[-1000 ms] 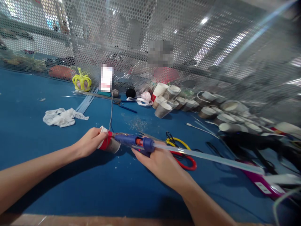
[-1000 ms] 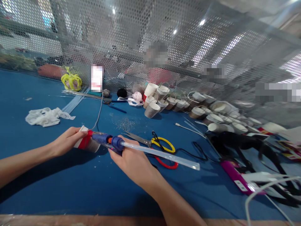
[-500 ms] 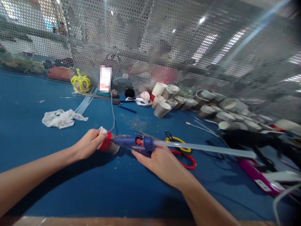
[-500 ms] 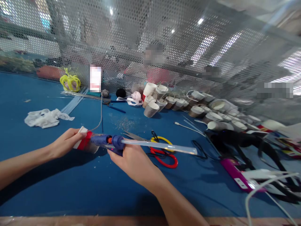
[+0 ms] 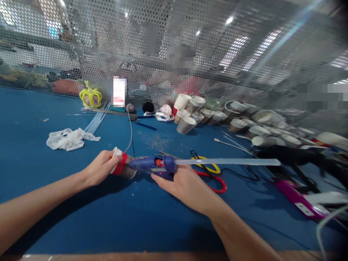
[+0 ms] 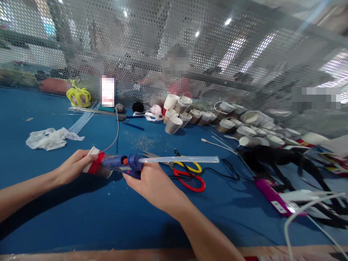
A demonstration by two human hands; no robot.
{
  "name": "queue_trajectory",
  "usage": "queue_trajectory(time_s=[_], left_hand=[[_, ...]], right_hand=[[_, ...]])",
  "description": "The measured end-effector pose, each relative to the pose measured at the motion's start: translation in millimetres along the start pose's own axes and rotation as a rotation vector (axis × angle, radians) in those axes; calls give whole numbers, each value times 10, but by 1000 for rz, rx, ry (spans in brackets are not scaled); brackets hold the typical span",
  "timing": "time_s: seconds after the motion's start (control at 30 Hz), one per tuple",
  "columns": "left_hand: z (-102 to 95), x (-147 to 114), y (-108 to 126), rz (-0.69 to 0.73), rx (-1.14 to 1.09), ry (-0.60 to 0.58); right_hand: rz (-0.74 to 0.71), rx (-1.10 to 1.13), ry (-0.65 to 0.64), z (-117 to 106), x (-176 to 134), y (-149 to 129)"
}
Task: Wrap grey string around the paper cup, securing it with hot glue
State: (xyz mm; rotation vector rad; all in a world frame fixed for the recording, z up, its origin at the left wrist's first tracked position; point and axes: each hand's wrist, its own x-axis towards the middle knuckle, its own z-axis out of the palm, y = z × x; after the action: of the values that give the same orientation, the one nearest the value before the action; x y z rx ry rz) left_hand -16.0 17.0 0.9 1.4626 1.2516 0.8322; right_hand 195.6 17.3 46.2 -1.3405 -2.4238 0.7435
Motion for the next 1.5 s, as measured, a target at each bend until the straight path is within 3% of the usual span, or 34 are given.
queue_trajectory(time_s=[0.13,0.4,0.8,1.5], left_hand=[[-6,-4,-19,14,85,51],[-3,-10,-9,11,74,26],[-8,-7,-28,20,72,29],[-9,8,-62,18,69,44]], right_hand=[[-6,7,49,6,53,16],[15,132,13,-25,23,-36],[30,146,24,-20,64,-3],[-14,-33,38,-8,30,18]])
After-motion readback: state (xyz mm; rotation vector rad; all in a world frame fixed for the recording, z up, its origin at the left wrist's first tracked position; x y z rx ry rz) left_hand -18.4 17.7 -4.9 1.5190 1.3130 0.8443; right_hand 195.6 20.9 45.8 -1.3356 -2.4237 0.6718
